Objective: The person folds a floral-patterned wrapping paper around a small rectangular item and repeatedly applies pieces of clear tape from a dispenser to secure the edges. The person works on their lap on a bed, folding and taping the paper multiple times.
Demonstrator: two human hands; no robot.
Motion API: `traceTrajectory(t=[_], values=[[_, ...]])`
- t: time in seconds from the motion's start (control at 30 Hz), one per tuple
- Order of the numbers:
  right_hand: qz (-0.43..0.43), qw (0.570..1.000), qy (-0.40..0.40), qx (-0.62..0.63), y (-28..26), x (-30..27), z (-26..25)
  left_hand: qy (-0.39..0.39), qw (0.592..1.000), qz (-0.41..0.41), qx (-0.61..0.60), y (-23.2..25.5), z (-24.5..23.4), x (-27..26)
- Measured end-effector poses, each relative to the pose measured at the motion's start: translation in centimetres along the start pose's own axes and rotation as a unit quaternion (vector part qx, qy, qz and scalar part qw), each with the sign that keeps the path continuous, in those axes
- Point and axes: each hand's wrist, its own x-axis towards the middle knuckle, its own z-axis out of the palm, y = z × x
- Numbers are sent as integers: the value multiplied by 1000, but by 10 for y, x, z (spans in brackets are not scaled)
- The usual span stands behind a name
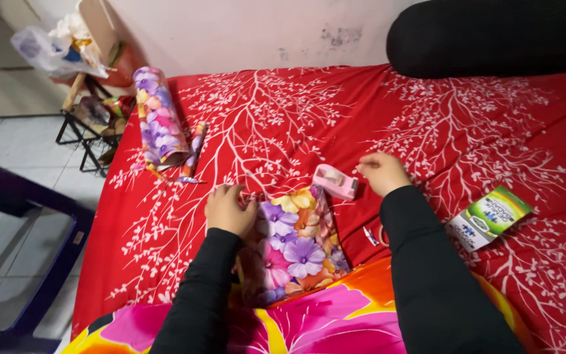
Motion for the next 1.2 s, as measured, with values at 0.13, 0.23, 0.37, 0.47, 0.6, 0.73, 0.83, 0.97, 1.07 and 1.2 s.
traceTrajectory(t=[0.13,0.23,0.37,0.47,0.6,0.73,0.83,0.97,1.07,1.2], values=[[17,991,-50,-120,17,5,9,-16,992,123,-10,59,17,18],[36,982,-51,-178,11,2,14,-60,974,217,-13,105,42,27],[11,983,-85,-160,5,-2,16,-99,965,242,0,144,80,42],[6,980,-79,-184,8,-1,20,-157,958,240,29,148,107,53],[32,978,-93,-184,19,7,27,-209,945,245,60,143,133,69],[30,985,-107,-132,34,17,33,-225,947,226,47,134,136,72],[48,987,-127,-81,40,21,36,-231,950,208,18,132,129,72],[99,984,-147,-4,43,24,25,-230,952,204,11,135,125,72],[134,978,-157,31,42,20,14,-231,951,205,9,134,123,73],[215,961,-166,48,35,14,10,-244,953,181,1,134,121,71]])
